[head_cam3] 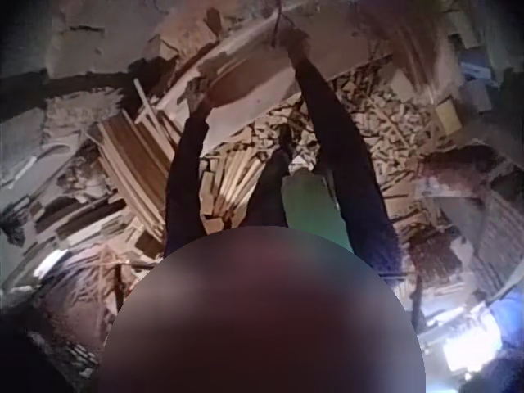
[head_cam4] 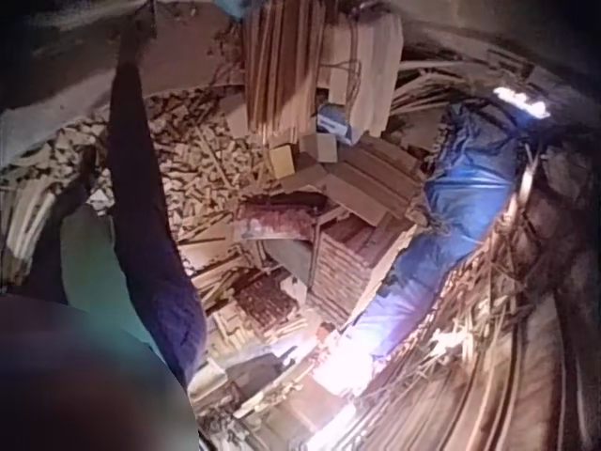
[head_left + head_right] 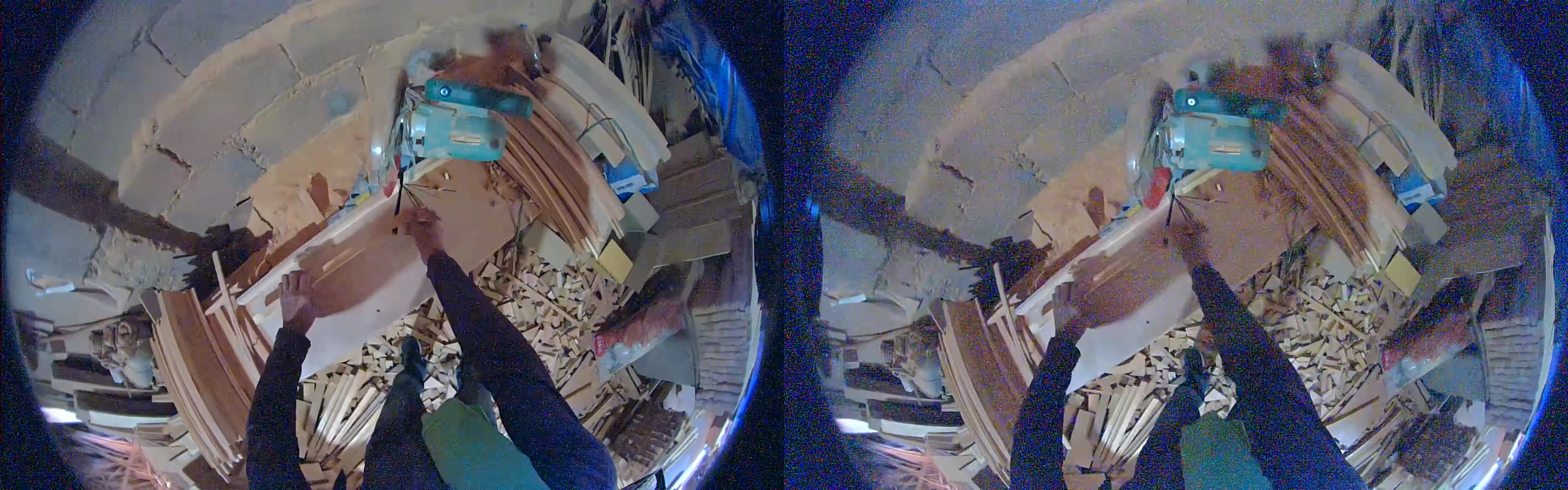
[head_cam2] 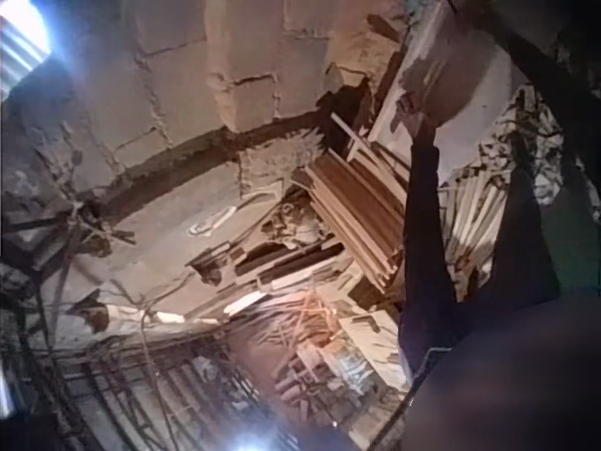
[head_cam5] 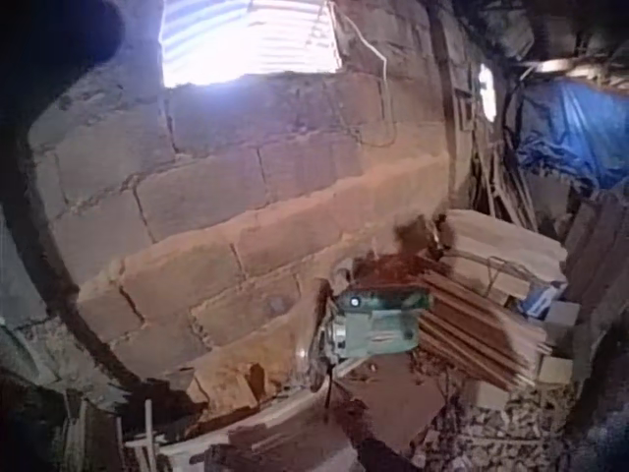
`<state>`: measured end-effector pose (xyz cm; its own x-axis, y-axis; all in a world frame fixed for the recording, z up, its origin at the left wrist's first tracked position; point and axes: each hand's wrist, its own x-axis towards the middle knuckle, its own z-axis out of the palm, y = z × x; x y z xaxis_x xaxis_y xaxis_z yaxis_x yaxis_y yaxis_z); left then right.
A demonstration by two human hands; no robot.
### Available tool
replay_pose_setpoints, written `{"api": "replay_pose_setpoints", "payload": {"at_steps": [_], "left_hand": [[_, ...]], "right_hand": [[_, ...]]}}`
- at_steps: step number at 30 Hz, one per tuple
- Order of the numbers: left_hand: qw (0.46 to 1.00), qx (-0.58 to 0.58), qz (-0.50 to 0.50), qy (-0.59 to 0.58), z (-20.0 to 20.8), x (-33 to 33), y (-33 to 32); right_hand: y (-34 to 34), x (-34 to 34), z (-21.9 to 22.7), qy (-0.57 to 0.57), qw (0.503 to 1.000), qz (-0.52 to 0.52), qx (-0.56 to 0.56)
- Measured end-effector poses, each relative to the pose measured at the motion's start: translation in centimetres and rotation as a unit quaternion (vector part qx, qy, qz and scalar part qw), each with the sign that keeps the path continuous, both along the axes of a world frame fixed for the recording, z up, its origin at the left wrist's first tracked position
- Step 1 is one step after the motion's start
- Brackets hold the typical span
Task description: Cut thin wooden slats to size using a miter saw in a workshop.
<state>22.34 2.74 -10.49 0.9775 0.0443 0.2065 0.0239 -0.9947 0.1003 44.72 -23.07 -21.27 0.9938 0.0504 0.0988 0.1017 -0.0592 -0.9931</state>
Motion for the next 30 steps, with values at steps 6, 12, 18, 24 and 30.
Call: {"api": "replay_pose_setpoints", "payload": {"at_steps": [6, 12, 18, 24, 30], "left_hand": [[0.984, 0.152, -0.004, -0.092, -4.1, 2.6, 4.2], [0.97, 0.199, 0.035, -0.133, -6.8, 7.8, 0.6], [0.981, 0.16, 0.065, -0.085, -6.6, 7.0, 0.0], [0.984, 0.118, 0.118, 0.054, -7.3, 5.7, 1.5], [0.958, 0.241, 0.051, -0.145, -8.7, 6.6, 1.4]], "right_hand": [[2.9, 3.3, -1.8, -0.064, 0.983, 0.032, -0.17], [-0.7, 9.1, -8.1, -0.217, 0.953, -0.006, -0.214], [-0.8, 6.3, -3.6, -0.061, 0.992, 0.109, 0.005], [-0.5, 4.5, 0.9, -0.153, 0.976, 0.037, -0.151], [-1.6, 5.5, -0.7, -0.146, 0.961, 0.062, -0.226]]}}
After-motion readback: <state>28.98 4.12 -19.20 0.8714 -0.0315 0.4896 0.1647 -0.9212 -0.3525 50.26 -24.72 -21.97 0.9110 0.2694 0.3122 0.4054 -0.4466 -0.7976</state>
